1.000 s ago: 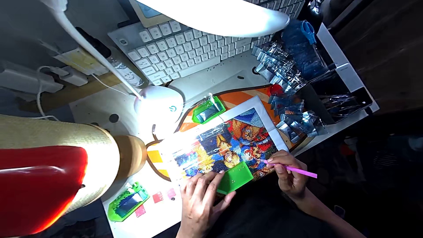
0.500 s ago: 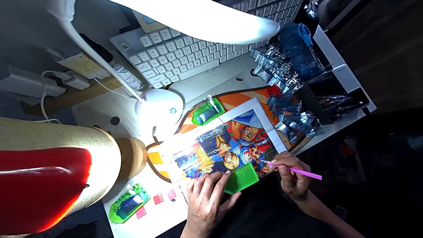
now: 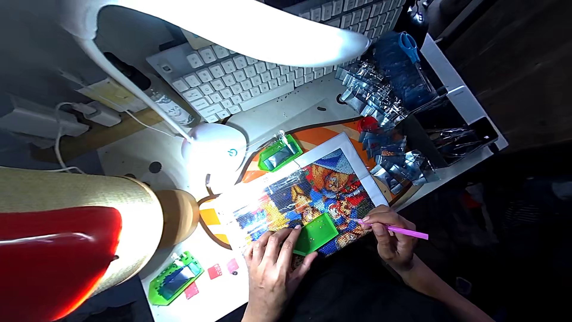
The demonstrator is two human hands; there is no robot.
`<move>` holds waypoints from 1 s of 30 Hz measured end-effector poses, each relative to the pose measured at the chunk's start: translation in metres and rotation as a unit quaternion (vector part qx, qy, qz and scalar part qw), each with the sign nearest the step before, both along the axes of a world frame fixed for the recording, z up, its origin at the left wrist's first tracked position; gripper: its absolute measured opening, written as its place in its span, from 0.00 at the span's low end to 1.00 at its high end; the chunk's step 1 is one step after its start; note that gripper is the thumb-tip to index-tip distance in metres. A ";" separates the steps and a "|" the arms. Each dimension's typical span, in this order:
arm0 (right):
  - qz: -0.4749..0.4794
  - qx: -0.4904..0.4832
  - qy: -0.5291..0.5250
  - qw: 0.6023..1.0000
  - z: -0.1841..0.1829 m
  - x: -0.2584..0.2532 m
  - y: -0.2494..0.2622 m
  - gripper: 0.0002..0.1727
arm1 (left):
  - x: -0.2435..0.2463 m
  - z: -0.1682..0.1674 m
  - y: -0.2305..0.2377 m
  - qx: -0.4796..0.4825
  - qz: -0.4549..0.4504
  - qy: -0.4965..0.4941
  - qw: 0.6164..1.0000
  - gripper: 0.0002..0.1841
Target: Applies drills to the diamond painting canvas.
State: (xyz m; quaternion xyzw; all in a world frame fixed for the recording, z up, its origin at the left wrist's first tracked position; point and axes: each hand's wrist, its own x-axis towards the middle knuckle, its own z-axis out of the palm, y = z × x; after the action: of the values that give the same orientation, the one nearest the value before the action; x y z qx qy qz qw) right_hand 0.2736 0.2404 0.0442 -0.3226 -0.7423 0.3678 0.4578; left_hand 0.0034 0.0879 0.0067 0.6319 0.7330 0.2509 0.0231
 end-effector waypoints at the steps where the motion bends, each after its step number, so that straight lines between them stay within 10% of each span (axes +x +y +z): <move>1: 0.003 0.000 0.001 1.000 0.000 0.000 0.000 0.14 | -0.001 0.004 0.001 0.004 0.000 -0.006 1.000 0.41; 4: 0.000 0.002 0.004 1.000 0.002 0.001 0.002 0.14 | 0.000 0.027 -0.001 0.057 -0.040 -0.061 0.996 0.47; 8: -0.015 0.009 0.009 1.000 0.006 0.007 0.007 0.14 | 0.038 0.086 0.011 0.013 -0.244 -0.208 0.947 0.26; 12: -0.030 0.016 0.016 0.999 0.012 0.003 0.012 0.14 | 0.109 0.056 0.036 -0.140 -0.433 -0.185 0.871 0.11; 17: -0.017 -0.006 0.010 1.000 0.013 -0.014 0.009 0.10 | 0.173 -0.016 0.044 -0.289 -0.419 -0.121 0.852 0.14; 20: 0.032 -0.017 -0.001 0.999 0.003 -0.024 0.002 0.13 | 0.192 -0.017 0.049 -0.198 -0.420 -0.096 0.880 0.15; 23: 0.077 0.005 -0.027 0.997 -0.003 -0.028 -0.004 0.17 | 0.178 0.082 0.098 -0.343 -0.457 -0.115 0.813 0.17; 26: 0.089 0.046 -0.047 0.994 -0.008 -0.035 -0.006 0.19 | 0.171 0.077 0.104 -0.273 -0.458 -0.222 0.816 0.18; 30: 0.087 0.067 -0.079 0.991 -0.008 -0.038 -0.006 0.19 | 0.174 0.072 0.101 -0.134 -0.433 -0.108 0.885 0.16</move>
State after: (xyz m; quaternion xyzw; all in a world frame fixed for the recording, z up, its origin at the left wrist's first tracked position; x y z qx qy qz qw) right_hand 0.2352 0.2344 0.0364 -0.2537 -0.8245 0.3287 0.3843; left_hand 0.1774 0.1884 0.0783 0.8466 0.4057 0.1817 0.2927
